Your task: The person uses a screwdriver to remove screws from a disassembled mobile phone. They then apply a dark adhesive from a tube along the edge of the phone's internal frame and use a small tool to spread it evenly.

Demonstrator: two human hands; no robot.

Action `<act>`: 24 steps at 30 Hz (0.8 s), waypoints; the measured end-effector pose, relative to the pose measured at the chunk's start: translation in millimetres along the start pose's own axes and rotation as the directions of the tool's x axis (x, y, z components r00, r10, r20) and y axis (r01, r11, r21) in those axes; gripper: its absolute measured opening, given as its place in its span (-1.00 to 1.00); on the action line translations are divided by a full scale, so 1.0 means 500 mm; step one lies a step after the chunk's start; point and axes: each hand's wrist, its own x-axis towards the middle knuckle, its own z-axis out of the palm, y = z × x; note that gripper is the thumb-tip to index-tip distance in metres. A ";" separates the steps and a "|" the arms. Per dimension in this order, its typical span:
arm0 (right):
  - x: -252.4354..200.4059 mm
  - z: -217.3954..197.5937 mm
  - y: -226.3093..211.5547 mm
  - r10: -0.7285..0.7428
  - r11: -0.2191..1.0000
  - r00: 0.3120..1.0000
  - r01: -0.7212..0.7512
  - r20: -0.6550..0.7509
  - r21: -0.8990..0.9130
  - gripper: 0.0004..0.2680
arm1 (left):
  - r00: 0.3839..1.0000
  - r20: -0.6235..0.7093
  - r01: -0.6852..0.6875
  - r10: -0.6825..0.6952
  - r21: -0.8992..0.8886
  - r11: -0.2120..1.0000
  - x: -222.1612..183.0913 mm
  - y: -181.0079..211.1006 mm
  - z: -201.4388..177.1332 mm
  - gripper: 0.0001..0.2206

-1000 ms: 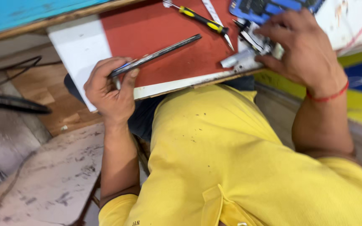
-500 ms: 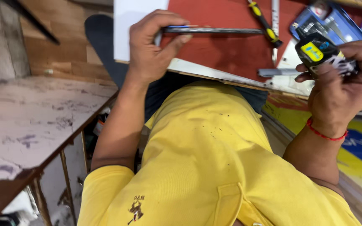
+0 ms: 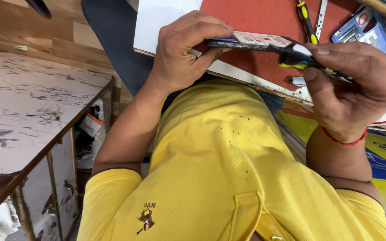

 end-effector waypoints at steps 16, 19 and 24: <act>0.090 0.033 -0.061 -0.211 0.923 0.933 0.289 0.291 -0.255 -0.87 | 1.000 0.003 0.027 -0.027 -0.048 0.998 0.002 -0.006 0.002 -0.66; 0.101 0.036 -0.065 -0.246 0.904 0.918 0.333 0.310 -0.268 -0.88 | 1.000 0.000 0.002 -0.002 -0.035 0.999 0.006 -0.009 0.002 -0.66; 0.105 0.041 -0.062 -0.284 0.889 0.905 0.372 0.317 -0.266 -0.88 | 1.000 0.001 0.020 -0.020 -0.049 0.999 0.001 -0.007 0.002 -0.66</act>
